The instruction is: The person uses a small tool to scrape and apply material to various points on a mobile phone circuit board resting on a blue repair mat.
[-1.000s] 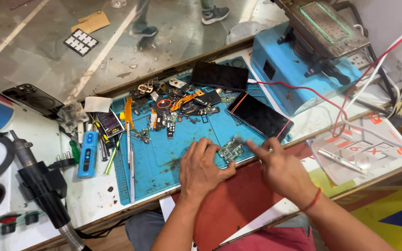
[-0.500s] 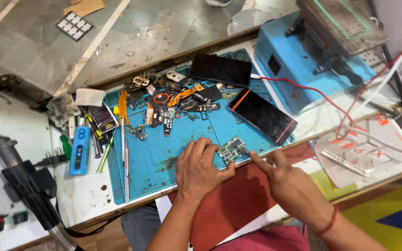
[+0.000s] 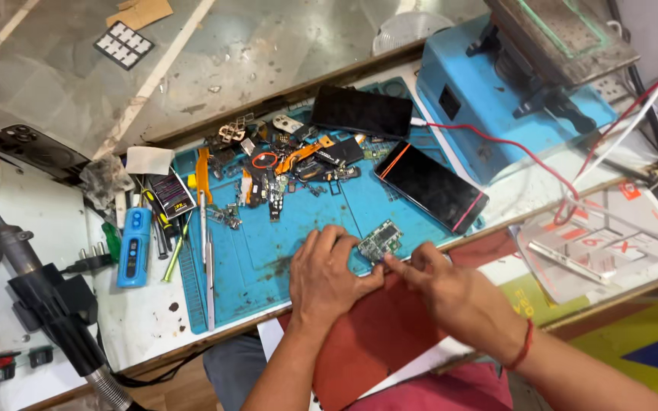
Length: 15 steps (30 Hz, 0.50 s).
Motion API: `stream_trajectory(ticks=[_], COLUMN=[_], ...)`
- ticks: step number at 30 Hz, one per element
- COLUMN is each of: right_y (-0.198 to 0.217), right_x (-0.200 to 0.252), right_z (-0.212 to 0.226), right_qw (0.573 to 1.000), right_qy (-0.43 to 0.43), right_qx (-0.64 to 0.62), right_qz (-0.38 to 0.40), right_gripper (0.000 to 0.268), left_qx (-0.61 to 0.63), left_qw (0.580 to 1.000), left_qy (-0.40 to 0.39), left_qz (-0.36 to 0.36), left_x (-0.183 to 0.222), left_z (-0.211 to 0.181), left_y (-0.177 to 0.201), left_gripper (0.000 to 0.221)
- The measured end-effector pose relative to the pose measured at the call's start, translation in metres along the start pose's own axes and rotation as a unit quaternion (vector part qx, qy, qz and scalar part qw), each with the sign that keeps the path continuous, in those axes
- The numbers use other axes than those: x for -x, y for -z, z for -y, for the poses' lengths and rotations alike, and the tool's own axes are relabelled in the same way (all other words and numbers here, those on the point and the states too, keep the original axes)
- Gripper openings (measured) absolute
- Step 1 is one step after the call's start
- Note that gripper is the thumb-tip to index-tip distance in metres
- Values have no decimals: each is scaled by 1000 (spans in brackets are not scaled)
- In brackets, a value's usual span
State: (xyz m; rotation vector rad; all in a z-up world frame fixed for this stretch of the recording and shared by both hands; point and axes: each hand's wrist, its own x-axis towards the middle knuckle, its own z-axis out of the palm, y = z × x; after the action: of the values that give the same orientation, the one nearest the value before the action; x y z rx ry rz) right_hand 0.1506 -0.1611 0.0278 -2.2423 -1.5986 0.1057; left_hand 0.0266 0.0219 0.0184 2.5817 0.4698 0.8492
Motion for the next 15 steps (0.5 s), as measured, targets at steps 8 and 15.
stream_trajectory(ticks=[8, 15], right_y=[6, 8], right_x=[-5, -11], right_z=[2, 5], right_qw=[997, 998], right_qy=[7, -17], right_qx=[73, 48], right_qz=[35, 21], right_gripper=[66, 50], left_qx=[5, 6], left_qw=[1000, 1000], left_qy=[2, 7], left_qz=[-3, 2], left_x=[6, 3], left_z=[2, 3], left_y=[-2, -1], left_gripper=[39, 41])
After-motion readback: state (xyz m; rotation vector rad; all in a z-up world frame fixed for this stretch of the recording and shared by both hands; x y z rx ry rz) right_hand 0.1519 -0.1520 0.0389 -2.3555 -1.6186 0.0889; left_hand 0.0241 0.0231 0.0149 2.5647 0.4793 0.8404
